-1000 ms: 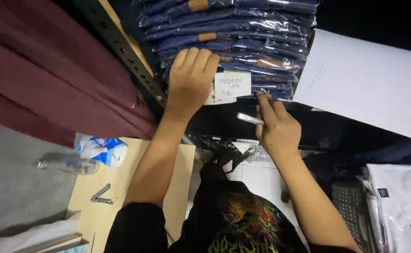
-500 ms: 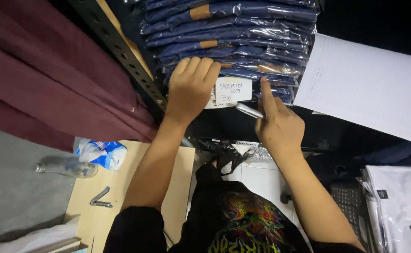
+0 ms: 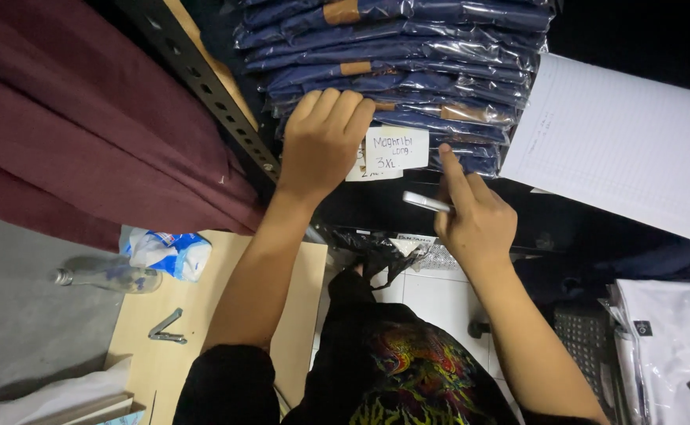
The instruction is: The person is writing on a notepad to record the inventory of a stack of packaged blue garments on a shelf.
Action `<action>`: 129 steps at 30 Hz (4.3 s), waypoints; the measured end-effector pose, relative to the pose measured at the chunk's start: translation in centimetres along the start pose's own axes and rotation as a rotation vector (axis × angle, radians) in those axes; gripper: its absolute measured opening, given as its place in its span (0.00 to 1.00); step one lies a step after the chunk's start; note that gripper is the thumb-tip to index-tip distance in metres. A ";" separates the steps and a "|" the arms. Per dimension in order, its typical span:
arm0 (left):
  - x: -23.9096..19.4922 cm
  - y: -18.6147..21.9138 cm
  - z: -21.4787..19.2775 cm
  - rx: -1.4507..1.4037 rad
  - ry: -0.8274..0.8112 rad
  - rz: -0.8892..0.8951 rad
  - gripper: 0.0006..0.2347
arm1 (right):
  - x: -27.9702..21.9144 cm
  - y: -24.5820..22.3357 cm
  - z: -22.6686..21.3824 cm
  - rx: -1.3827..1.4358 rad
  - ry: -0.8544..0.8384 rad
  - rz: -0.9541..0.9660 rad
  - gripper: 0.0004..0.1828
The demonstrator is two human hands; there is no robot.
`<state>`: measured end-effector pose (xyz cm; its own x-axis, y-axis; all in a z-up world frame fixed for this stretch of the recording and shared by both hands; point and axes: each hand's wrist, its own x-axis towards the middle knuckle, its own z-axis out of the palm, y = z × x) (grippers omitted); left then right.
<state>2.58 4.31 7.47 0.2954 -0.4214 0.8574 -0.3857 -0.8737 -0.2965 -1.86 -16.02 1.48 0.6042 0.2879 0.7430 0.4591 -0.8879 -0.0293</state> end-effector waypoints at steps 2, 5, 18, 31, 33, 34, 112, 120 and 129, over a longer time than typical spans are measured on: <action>0.1 0.1 -0.1 0.001 -0.007 -0.003 0.08 | -0.5 0.2 0.3 0.012 -0.012 -0.004 0.25; 0.1 0.0 -0.1 -0.005 -0.013 0.001 0.07 | -0.7 0.4 0.5 0.021 -0.017 -0.012 0.27; -2.1 -0.2 1.3 -0.126 -0.009 0.023 0.07 | 0.1 -0.2 0.2 -0.016 0.075 0.003 0.15; -2.3 -0.1 1.4 -0.066 -0.040 0.032 0.06 | 0.4 -0.5 -0.2 0.012 0.075 0.009 0.14; -2.4 0.1 1.5 -0.047 -0.039 0.006 0.06 | 0.3 -0.5 -0.2 0.017 0.076 0.008 0.14; -2.3 0.1 1.4 -0.048 -0.039 0.006 0.06 | 0.4 -0.6 -0.3 0.017 0.075 0.008 0.14; -1.8 -1.2 0.7 -0.457 -0.145 -0.132 0.05 | 0.7 -0.5 0.3 -0.073 -0.214 -0.070 0.28; -1.2 -1.0 -0.3 -0.554 -0.171 -0.196 0.04 | 0.4 -0.5 0.8 -0.082 -0.209 -0.088 0.33; -1.2 -0.9 -1.1 -0.501 -0.220 -0.089 0.06 | -0.5 0.0 1.7 -0.075 -0.166 -0.047 0.23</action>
<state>1.60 5.89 7.19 0.5007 -0.4390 0.7460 -0.7037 -0.7083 0.0555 -1.05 -15.51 -0.02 0.6849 0.3796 0.6220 0.4433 -0.8945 0.0578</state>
